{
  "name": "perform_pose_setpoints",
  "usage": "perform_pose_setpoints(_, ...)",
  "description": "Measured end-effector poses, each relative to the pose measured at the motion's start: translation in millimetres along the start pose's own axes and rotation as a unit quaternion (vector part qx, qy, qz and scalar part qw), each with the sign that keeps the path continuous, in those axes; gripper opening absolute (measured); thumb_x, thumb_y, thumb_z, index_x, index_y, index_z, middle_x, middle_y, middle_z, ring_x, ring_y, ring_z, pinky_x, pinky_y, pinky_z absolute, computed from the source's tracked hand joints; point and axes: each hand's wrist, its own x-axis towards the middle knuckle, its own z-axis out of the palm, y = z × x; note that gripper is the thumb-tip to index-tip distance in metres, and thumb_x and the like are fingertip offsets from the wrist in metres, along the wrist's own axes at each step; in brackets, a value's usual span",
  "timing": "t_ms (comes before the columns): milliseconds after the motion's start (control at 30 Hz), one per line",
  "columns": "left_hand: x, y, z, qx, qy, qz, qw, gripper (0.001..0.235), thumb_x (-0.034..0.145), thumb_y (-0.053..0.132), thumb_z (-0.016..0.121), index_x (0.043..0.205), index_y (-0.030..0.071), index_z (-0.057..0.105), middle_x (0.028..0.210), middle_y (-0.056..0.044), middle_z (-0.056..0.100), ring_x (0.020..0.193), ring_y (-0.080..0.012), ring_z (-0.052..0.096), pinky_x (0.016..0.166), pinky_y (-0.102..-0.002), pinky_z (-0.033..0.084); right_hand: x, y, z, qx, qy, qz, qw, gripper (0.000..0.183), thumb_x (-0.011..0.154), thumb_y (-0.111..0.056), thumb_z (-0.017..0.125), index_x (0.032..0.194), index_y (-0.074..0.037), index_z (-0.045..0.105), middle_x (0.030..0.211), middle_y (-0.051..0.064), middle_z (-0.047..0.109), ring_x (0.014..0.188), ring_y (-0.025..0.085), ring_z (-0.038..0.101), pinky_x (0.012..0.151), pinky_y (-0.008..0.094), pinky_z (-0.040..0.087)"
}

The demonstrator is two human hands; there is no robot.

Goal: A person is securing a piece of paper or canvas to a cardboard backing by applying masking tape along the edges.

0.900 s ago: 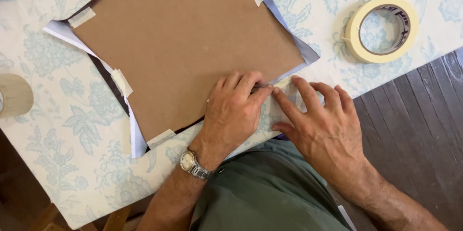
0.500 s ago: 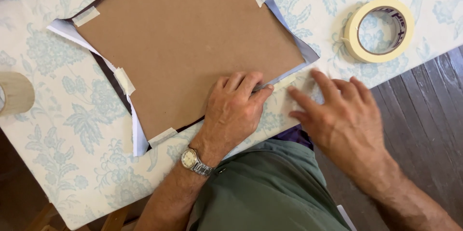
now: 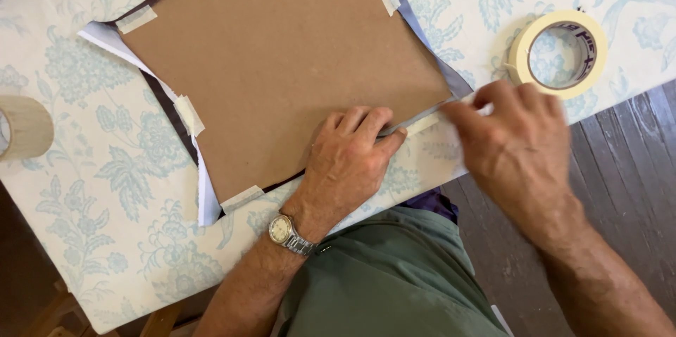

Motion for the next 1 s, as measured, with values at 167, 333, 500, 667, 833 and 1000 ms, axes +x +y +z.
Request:
perform_pose_setpoints(167,2,0,2,-0.005,0.002,-0.001,1.0,0.017,0.089,-0.001,0.064,0.093,0.014,0.073,0.109,-0.006,0.063,0.092,-0.025,0.059,0.068,-0.039,0.044,0,12,6,0.008,0.006,-0.022,1.0,0.022,0.107,-0.026,0.063,0.125,-0.027,0.076,0.11,0.006,0.07,0.089,0.027,0.063,0.075,0.042,0.053)
perform_pose_setpoints(333,6,2,2,-0.034,0.001,-0.024,0.999,0.003,0.093,0.012,0.07,0.09,0.014,0.071,0.106,-0.004,0.063,0.092,-0.0246,0.058,0.07,-0.041,0.043,5,31,5,-0.036,-0.019,-0.013,0.999,0.025,0.109,-0.025,0.063,0.128,-0.024,0.077,0.111,0.009,0.073,0.09,0.026,0.068,0.073,0.04,0.058)
perform_pose_setpoints(500,9,7,16,0.008,-0.041,-0.087,0.995,0.039,0.087,0.044,0.084,0.099,0.016,0.061,0.104,-0.002,0.059,0.085,-0.0227,0.052,0.07,-0.038,0.043,11,34,13,0.076,0.038,-0.052,0.995,0.063,0.091,-0.032,0.08,0.148,-0.014,0.063,0.121,0.009,0.073,0.101,0.033,0.066,0.078,0.046,0.052)
perform_pose_setpoints(667,16,10,24,0.009,-0.015,-0.133,0.991,0.043,0.085,0.034,0.087,0.106,0.015,0.056,0.095,-0.003,0.057,0.079,-0.0244,0.053,0.066,-0.041,0.043,20,36,17,0.102,0.03,-0.07,0.992,0.051,0.09,-0.028,0.082,0.137,-0.014,0.069,0.11,0.01,0.072,0.099,0.033,0.067,0.078,0.047,0.053)
perform_pose_setpoints(833,17,6,23,0.006,0.053,-0.077,0.996,0.021,0.093,0.019,0.081,0.083,0.013,0.064,0.091,-0.002,0.06,0.073,-0.0242,0.05,0.059,-0.039,0.039,23,33,15,0.11,0.009,-0.08,0.991,0.068,0.079,-0.043,0.086,0.139,-0.018,0.067,0.121,0.01,0.065,0.106,0.032,0.064,0.082,0.047,0.055)
perform_pose_setpoints(1000,15,4,16,-0.02,0.047,-0.089,0.995,0.022,0.087,0.018,0.088,0.084,0.014,0.066,0.092,0.001,0.059,0.076,-0.023,0.051,0.062,-0.039,0.041,23,19,21,0.233,0.068,-0.113,0.963,0.042,0.083,-0.022,0.089,0.121,-0.013,0.073,0.131,0.017,0.063,0.1,0.031,0.062,0.085,0.046,0.053)
